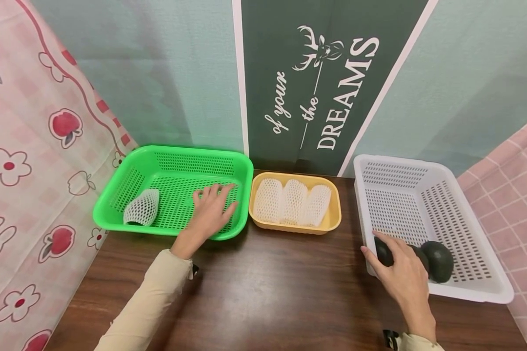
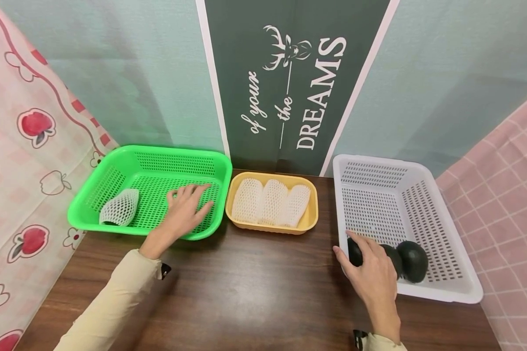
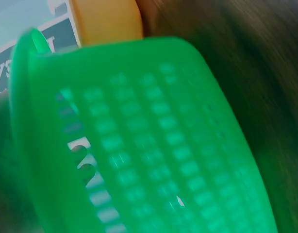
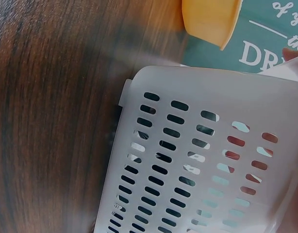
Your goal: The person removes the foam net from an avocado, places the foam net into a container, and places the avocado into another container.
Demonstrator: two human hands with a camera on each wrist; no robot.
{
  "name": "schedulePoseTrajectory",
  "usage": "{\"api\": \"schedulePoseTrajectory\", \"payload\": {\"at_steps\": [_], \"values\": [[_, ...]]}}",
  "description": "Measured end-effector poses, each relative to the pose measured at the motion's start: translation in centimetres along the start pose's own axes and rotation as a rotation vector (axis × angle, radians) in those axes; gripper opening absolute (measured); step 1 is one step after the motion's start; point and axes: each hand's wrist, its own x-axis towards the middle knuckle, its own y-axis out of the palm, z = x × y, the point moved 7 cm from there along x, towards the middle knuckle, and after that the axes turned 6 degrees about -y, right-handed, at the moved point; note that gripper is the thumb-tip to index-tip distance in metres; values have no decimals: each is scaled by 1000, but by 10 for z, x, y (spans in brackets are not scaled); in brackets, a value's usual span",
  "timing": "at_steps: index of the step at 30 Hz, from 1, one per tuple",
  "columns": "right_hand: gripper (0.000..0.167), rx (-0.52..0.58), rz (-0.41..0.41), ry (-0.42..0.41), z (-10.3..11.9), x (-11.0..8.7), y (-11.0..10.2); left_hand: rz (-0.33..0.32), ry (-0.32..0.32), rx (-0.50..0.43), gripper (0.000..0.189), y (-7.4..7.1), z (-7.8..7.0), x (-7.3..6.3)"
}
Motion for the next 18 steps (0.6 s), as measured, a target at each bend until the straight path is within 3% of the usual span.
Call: {"api": "schedulePoseTrajectory", "payload": {"at_steps": [7,12,18], "values": [[57,-4,11,15,1,-1,0,0,-75,3,53,-10,40,-1],[58,-2,21,28,0,-1,0,47,-147,-16,55,-18,70,-3],[59,-7,37,38,0,0,2,79,-186,-5,56,-28,98,-6]]}}
